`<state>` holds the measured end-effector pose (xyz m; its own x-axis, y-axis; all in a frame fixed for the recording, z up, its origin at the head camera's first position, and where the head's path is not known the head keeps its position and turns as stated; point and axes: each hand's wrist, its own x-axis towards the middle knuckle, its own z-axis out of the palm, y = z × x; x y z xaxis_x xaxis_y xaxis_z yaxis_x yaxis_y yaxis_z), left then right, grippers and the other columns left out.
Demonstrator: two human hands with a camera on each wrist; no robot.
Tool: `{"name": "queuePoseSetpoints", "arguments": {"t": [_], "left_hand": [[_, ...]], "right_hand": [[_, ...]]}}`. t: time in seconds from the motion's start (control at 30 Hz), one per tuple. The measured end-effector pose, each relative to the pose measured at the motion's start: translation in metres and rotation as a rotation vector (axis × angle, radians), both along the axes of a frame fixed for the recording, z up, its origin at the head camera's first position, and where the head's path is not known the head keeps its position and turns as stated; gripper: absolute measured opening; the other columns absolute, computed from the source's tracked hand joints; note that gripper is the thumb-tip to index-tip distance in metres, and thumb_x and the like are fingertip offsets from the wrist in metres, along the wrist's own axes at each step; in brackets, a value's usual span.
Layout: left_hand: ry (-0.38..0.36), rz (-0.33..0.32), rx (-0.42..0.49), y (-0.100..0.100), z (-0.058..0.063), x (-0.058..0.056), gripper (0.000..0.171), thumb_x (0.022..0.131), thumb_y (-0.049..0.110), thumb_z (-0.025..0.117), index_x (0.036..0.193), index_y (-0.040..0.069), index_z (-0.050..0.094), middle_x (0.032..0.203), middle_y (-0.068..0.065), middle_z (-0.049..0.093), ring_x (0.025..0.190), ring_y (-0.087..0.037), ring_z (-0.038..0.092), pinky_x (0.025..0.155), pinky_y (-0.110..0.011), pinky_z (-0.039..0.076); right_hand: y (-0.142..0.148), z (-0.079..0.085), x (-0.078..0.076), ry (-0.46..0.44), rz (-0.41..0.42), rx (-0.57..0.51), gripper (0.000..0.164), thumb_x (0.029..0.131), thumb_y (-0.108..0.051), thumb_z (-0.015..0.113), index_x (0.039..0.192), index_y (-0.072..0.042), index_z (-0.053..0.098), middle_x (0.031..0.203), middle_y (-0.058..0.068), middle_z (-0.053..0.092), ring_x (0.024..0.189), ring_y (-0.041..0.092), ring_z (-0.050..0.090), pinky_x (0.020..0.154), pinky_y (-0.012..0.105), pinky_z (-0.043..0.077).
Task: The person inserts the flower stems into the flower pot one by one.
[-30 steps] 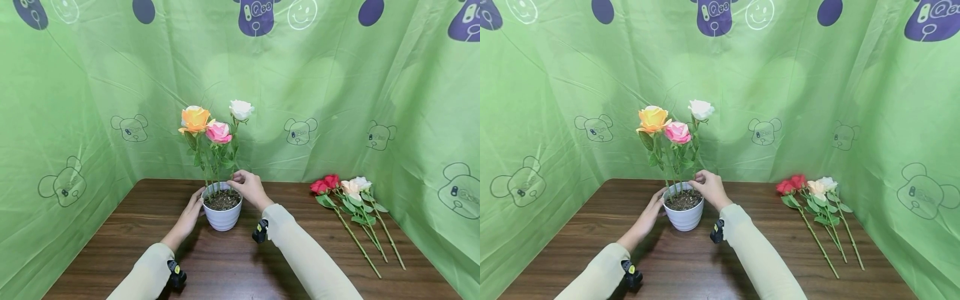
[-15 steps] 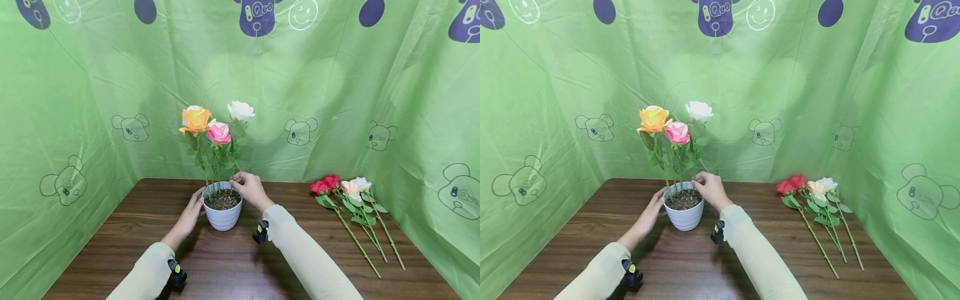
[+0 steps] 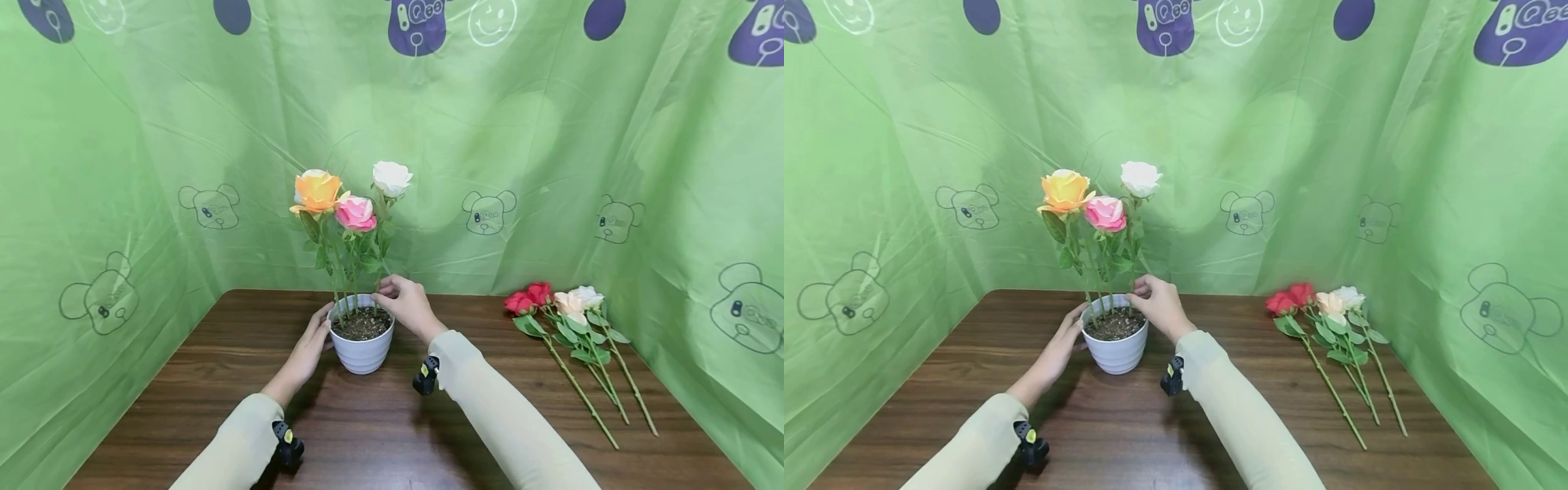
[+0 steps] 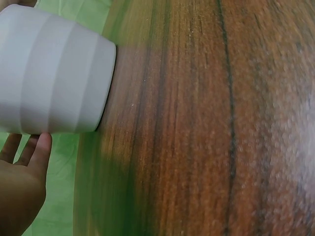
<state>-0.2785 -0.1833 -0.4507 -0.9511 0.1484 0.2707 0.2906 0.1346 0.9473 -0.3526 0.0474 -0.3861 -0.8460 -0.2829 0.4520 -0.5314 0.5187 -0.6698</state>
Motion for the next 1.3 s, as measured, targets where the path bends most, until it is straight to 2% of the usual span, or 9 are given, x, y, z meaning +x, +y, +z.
{"name": "queuePoseSetpoints", "arguments": {"t": [0.37,0.53,0.77,0.93,1.13,1.3], "left_hand": [[0.008,0.008,0.007,-0.003,-0.001,-0.001,0.05,0.112,0.025,0.029,0.158,0.007,0.023,0.154,-0.025,0.03,0.139,-0.04,0.033,0.107,-0.059,0.036],[0.021,0.009,0.008,-0.002,-0.001,-0.001,0.05,0.112,0.025,0.029,0.158,0.005,0.022,0.153,-0.027,0.03,0.138,-0.042,0.034,0.106,-0.06,0.037],[0.023,0.014,0.0,-0.002,-0.001,-0.001,0.049,0.112,0.024,0.029,0.158,0.007,0.023,0.152,-0.026,0.031,0.136,-0.042,0.036,0.106,-0.058,0.039],[0.023,0.01,-0.003,-0.001,0.001,-0.001,0.05,0.112,0.025,0.029,0.158,0.007,0.023,0.153,-0.027,0.03,0.138,-0.042,0.034,0.106,-0.059,0.038],[0.009,0.009,-0.005,-0.001,0.002,-0.001,0.049,0.112,0.026,0.03,0.158,0.01,0.024,0.154,-0.025,0.03,0.138,-0.042,0.034,0.107,-0.059,0.037],[0.005,0.003,-0.008,-0.001,0.001,0.001,0.05,0.112,0.025,0.029,0.158,0.008,0.023,0.153,-0.026,0.03,0.139,-0.043,0.034,0.108,-0.059,0.037]], "right_hand": [[0.007,0.004,-0.001,-0.017,0.029,0.02,0.031,0.09,-0.026,0.078,0.114,-0.006,0.071,0.099,-0.001,0.075,0.089,0.012,0.069,0.08,0.032,0.056],[0.01,0.006,0.001,-0.026,0.041,0.018,0.033,0.092,-0.025,0.076,0.119,-0.008,0.07,0.101,-0.001,0.075,0.091,0.013,0.07,0.082,0.033,0.056],[0.02,0.007,0.003,-0.027,0.043,0.03,0.03,0.092,-0.027,0.076,0.118,-0.012,0.071,0.1,-0.005,0.075,0.091,0.01,0.069,0.084,0.033,0.056],[0.035,0.007,0.005,-0.024,0.047,0.021,0.025,0.091,-0.027,0.077,0.113,-0.017,0.072,0.098,-0.007,0.075,0.09,0.009,0.069,0.083,0.033,0.056],[0.062,0.004,0.01,-0.015,0.049,0.043,0.025,0.09,-0.026,0.078,0.111,-0.015,0.072,0.097,-0.007,0.075,0.089,0.01,0.07,0.085,0.034,0.055],[0.086,0.002,0.016,-0.018,0.037,0.081,0.025,0.09,-0.027,0.078,0.111,-0.015,0.072,0.096,-0.007,0.075,0.09,0.011,0.069,0.085,0.037,0.055]]}}
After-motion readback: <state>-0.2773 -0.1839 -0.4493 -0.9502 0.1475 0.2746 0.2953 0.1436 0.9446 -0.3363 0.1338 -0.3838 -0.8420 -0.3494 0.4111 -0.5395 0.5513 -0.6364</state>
